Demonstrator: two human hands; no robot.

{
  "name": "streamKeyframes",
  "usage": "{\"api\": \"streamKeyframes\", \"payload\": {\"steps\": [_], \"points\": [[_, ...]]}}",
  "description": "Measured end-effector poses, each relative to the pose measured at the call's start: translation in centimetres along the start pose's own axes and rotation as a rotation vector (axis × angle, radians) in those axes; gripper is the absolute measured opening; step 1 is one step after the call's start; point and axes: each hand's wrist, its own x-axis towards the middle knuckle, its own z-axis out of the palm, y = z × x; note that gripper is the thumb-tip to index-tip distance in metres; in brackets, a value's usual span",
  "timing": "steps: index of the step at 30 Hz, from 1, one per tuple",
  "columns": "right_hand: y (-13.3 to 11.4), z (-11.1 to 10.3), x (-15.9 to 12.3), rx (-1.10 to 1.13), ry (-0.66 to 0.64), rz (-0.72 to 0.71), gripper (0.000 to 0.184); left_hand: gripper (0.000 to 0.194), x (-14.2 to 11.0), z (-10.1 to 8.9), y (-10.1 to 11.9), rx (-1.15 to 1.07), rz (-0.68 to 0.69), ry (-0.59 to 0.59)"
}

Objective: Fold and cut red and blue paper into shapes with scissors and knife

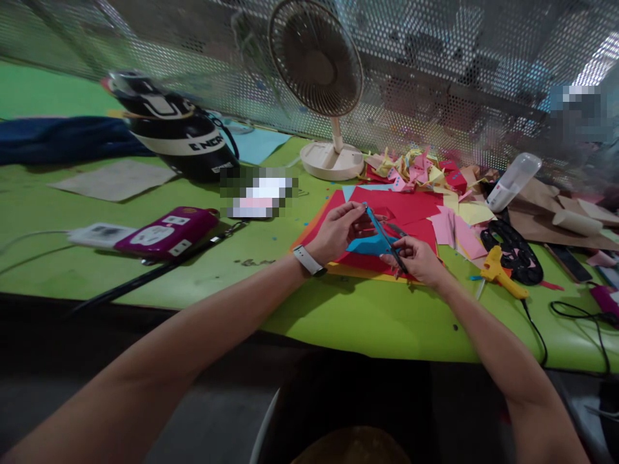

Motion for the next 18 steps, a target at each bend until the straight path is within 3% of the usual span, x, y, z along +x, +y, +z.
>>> {"api": "streamKeyframes", "payload": {"steps": [18], "points": [[0.18,0.05,0.14,-0.006,0.019,-0.040,0.050,0.036,-0.26,0.09,-0.42,0.098,0.078,-0.040]]}}
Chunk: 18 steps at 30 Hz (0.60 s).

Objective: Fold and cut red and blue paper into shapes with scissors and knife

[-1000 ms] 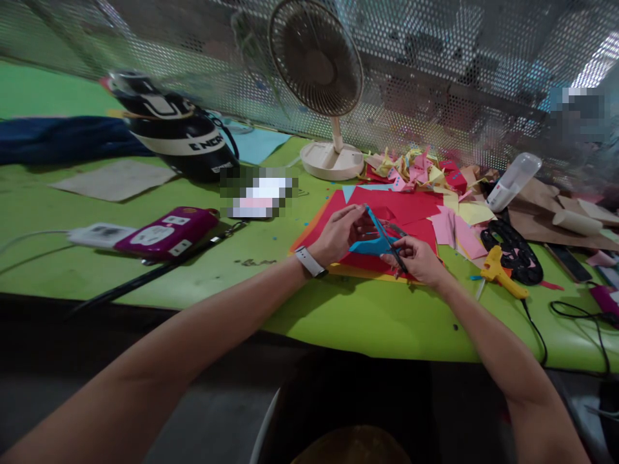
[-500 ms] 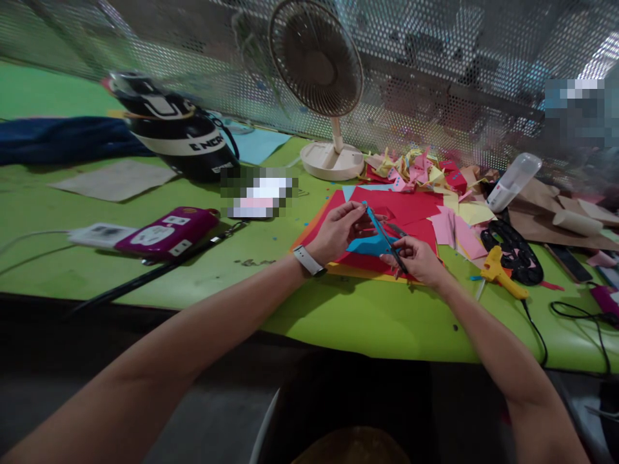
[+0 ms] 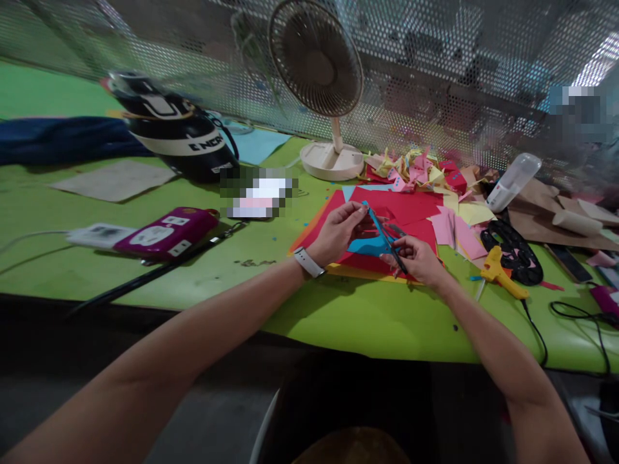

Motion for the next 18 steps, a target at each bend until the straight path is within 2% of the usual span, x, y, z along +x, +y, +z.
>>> {"api": "streamKeyframes", "payload": {"steps": [18], "points": [[-0.02,-0.05,-0.03,-0.039,-0.013,-0.023,0.044,0.029,-0.02,0.14,0.17,-0.012,-0.017,-0.014]]}}
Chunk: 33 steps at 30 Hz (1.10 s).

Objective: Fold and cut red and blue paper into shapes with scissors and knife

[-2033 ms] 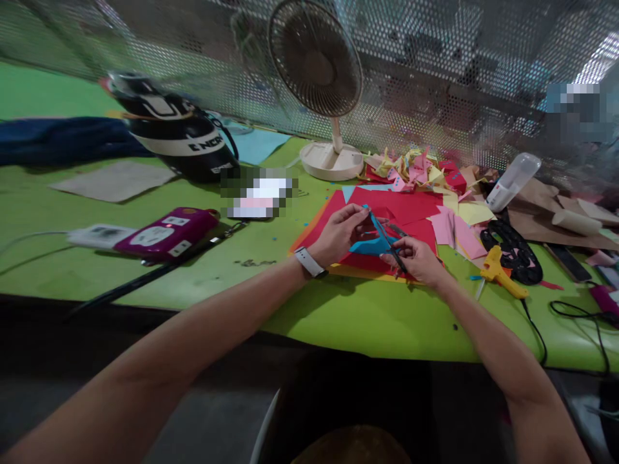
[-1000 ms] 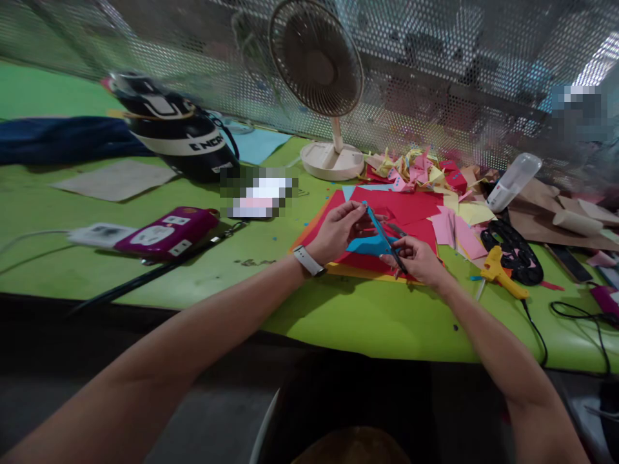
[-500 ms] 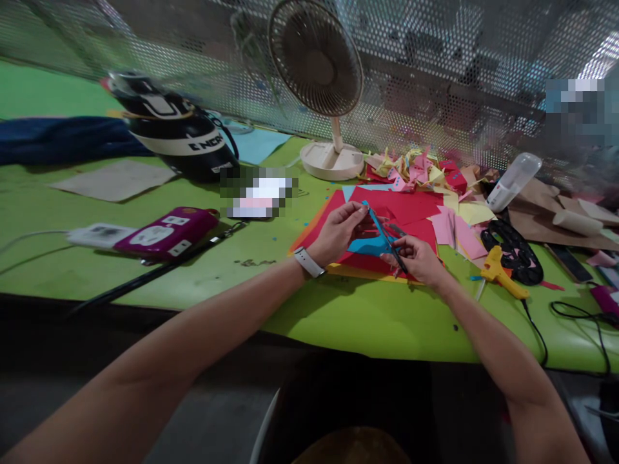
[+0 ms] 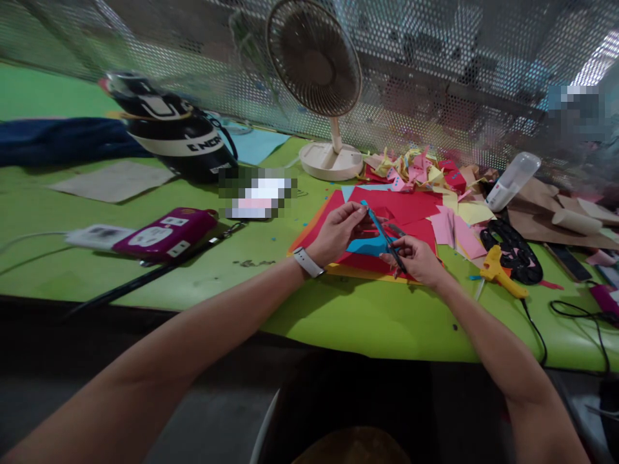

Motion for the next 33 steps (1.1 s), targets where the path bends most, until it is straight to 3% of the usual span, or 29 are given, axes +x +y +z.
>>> {"api": "streamKeyframes", "payload": {"steps": [11,19,33], "points": [[-0.10,-0.01,-0.03,-0.009,0.006,0.002,0.046,0.031,-0.09,0.00,-0.01,-0.001,-0.001,-0.005],[0.00,0.02,0.01,0.003,0.005,0.044,0.051,0.030,0.30,-0.18,0.39,-0.050,-0.043,0.091],[-0.28,0.09,-0.09,0.028,0.015,0.058,0.051,0.029,0.19,-0.01,0.40,-0.039,-0.008,0.070]]}}
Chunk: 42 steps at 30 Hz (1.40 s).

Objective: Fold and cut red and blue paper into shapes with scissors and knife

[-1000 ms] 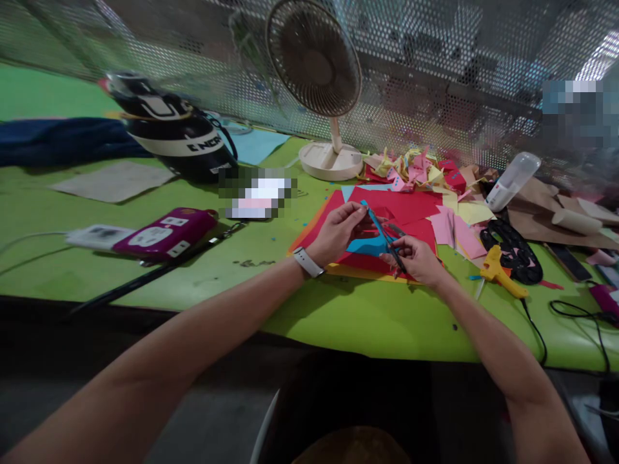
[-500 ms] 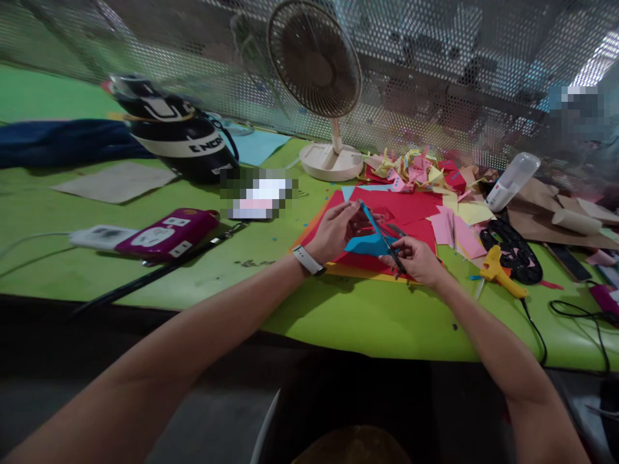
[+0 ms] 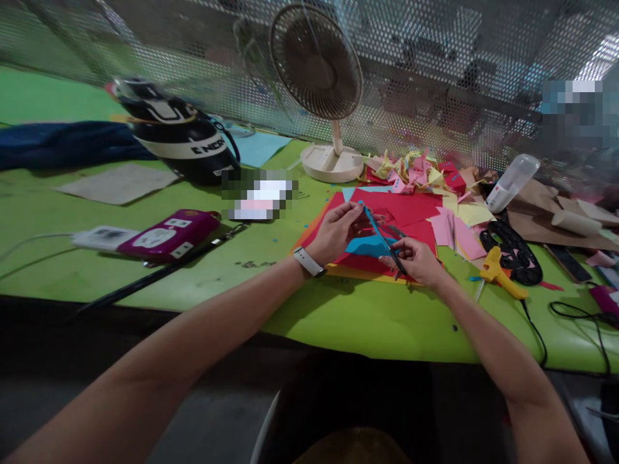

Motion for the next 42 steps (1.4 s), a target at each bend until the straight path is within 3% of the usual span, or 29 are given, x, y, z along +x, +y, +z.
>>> {"api": "streamKeyframes", "payload": {"steps": [25,35,42], "points": [[0.07,-0.03,-0.05,-0.029,0.001,-0.037,0.049,0.036,-0.13,-0.09,-0.30,0.025,-0.006,-0.036],[0.02,0.00,-0.04,-0.021,0.005,-0.027,0.049,0.031,0.01,-0.12,-0.02,0.020,-0.021,0.019],[-0.06,0.04,-0.11,-0.021,0.035,-0.015,0.050,0.030,0.10,-0.30,-0.13,0.024,0.016,-0.018]]}}
